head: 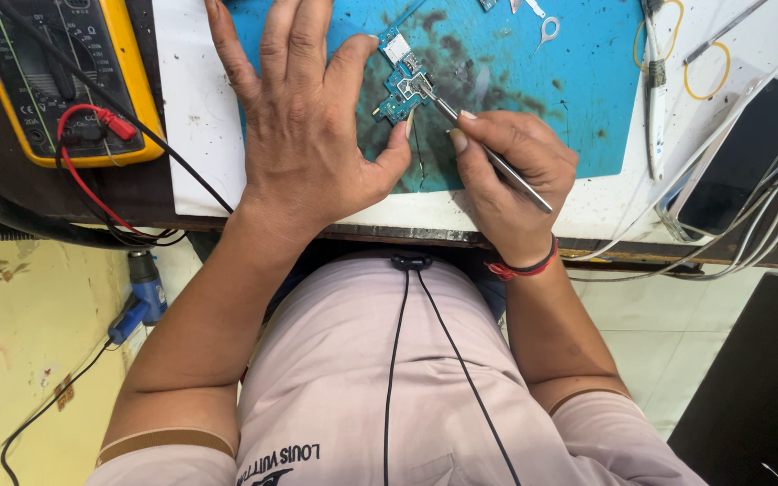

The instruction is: The person uses tweezers and a soldering iron to remove and reposition small components on a blue circuit board. They also use a hot air gun to heat the board and a magnifying glass to inspect the work area. The person handles a white plastic housing and a syringe-like tool during the process.

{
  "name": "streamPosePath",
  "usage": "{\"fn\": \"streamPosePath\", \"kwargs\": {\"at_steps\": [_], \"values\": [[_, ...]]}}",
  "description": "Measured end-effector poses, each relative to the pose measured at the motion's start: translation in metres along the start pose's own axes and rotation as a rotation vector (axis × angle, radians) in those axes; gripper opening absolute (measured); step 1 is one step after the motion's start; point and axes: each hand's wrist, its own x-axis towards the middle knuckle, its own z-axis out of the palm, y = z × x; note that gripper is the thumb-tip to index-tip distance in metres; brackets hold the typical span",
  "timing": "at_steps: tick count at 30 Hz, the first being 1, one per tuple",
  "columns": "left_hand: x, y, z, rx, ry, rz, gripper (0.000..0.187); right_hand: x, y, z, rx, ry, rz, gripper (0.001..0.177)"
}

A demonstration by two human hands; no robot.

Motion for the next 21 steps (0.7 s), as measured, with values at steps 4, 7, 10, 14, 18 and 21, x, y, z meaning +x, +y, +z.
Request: {"fn": "streamPosePath", "kwargs": {"at_steps": [4, 7, 10, 14, 18, 21], "values": [[-0.0002, 0.0004, -0.0005, -0.017, -0.001, -0.003, 0.058, 0.0003, 0.0002, -0.0002, -0.01, -0.008, -0.014, 0.022], [0.0002, 0.0006, -0.0011, -0.019, -0.003, -0.006, 0.059, 0.0011, -0.0003, -0.0007, -0.008, -0.007, -0.009, 0.022], [0.0004, 0.0009, -0.0012, -0.017, -0.006, -0.007, 0.059, 0.0011, -0.0011, -0.0008, -0.013, -0.018, -0.016, 0.022], [0.0006, 0.0009, -0.0012, -0.021, -0.005, -0.007, 0.059, 0.0006, -0.0019, -0.0008, -0.008, 0.0, -0.001, 0.022], [0.0005, 0.0, -0.0006, -0.024, 0.003, -0.004, 0.058, 0.0001, -0.0016, -0.0006, -0.009, -0.008, -0.008, 0.022], [-0.0004, 0.0001, -0.0003, -0.008, -0.012, -0.014, 0.059, 0.0, -0.0014, 0.0, -0.006, -0.003, 0.0, 0.022]]}}
